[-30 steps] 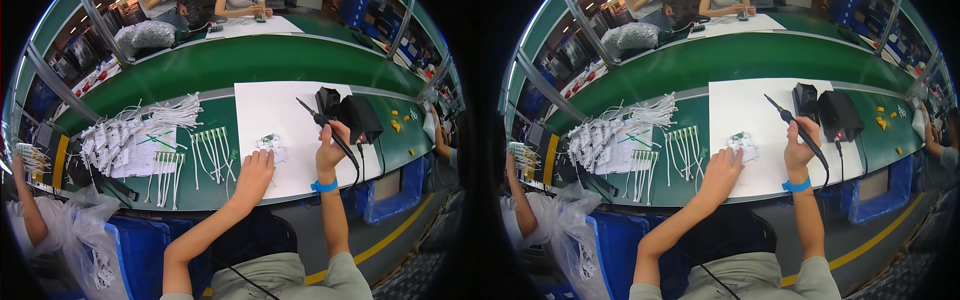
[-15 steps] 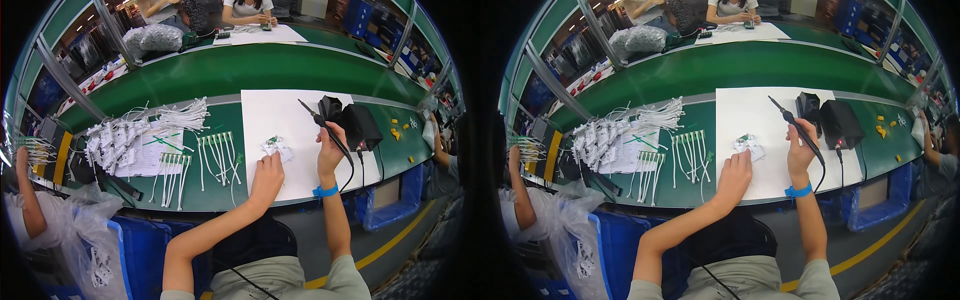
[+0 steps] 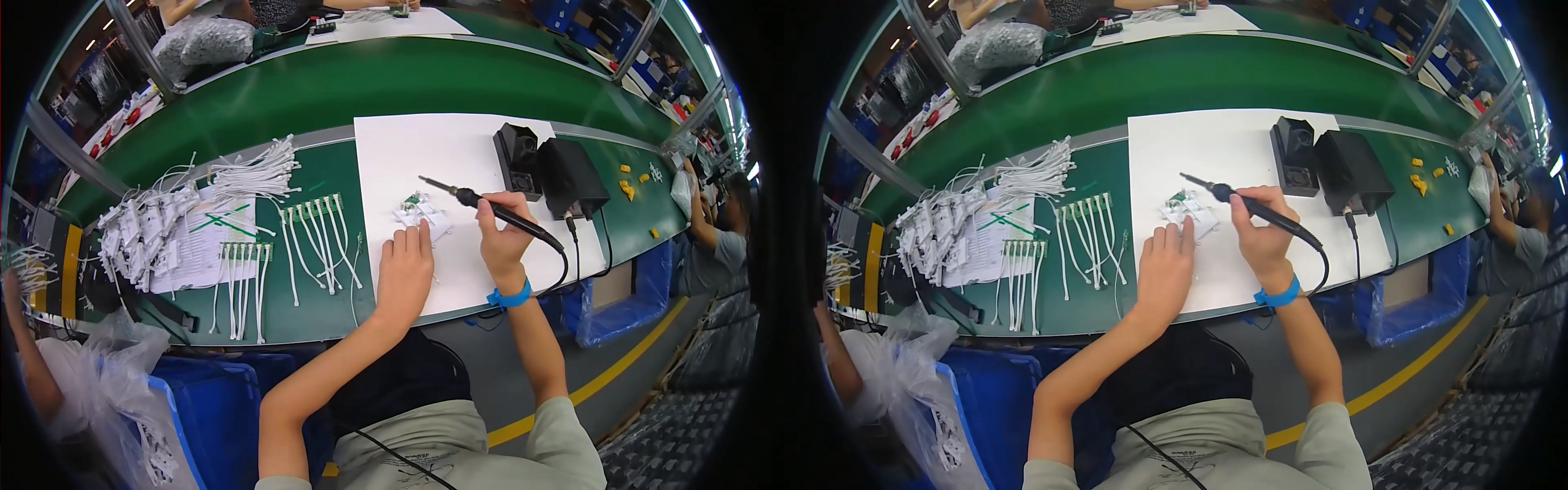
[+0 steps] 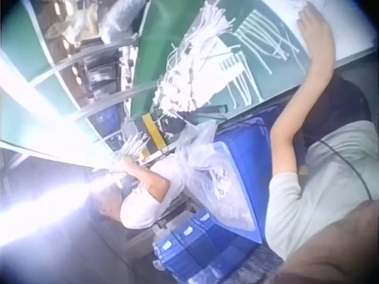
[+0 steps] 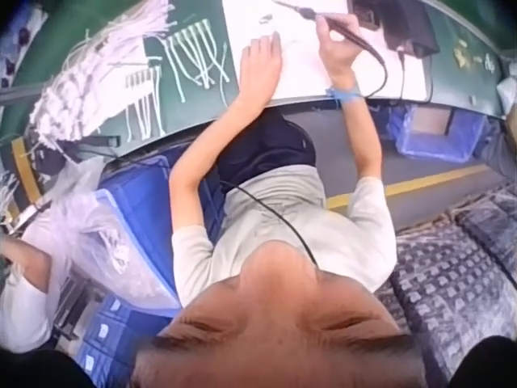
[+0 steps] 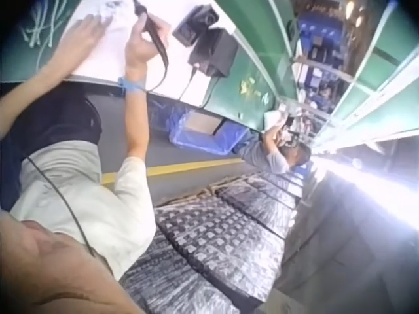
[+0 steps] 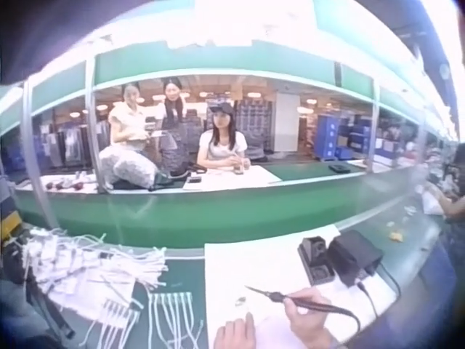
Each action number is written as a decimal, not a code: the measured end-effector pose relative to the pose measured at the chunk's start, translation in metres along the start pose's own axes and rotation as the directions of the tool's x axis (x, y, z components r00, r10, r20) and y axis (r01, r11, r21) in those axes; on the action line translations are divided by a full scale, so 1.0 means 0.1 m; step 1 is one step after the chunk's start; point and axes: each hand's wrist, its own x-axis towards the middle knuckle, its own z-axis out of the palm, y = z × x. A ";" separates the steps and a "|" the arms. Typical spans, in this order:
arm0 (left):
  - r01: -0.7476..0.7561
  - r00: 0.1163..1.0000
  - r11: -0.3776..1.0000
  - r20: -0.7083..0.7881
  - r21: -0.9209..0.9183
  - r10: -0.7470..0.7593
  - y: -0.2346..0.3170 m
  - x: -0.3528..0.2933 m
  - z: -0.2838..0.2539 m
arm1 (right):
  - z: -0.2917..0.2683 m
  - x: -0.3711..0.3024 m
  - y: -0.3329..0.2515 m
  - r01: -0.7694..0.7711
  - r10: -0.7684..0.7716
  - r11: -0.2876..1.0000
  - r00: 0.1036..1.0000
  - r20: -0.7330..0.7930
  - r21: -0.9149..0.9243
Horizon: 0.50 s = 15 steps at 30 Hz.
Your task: Soldering wires to circuit boards and assembling electrical components on a factory line.
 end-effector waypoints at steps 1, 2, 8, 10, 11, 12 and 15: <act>0.005 1.000 1.000 -0.003 -0.004 -0.005 0.00 0.01 0.00 | -0.01 -0.01 -0.02 0.032 -0.032 0.999 0.999 0.034 0.010; 0.004 1.000 1.000 0.007 -0.009 -0.004 0.00 0.01 0.00 | 0.02 0.00 -0.01 0.068 -0.069 0.997 0.997 0.029 0.030; 0.024 1.000 0.999 0.002 -0.046 -0.023 0.00 0.02 -0.01 | -0.01 0.03 -0.10 0.291 -0.265 0.936 0.953 0.148 -0.197; 0.033 0.999 0.997 -0.016 -0.069 -0.034 0.00 0.02 -0.01 | 0.00 0.03 -0.14 0.362 -0.322 0.908 0.925 0.201 -0.211; 0.030 0.999 0.995 -0.033 -0.093 -0.033 0.00 0.02 -0.01 | 0.01 0.03 -0.15 0.348 -0.305 0.913 0.929 0.209 -0.213; 0.039 0.999 0.995 -0.027 -0.092 -0.042 0.00 0.03 -0.02 | 0.02 0.03 -0.16 0.365 -0.318 0.908 0.919 0.231 -0.203; 0.051 0.998 0.991 -0.042 -0.123 -0.057 0.01 0.04 -0.01 | 0.05 0.03 -0.17 0.396 -0.341 0.901 0.899 0.274 -0.178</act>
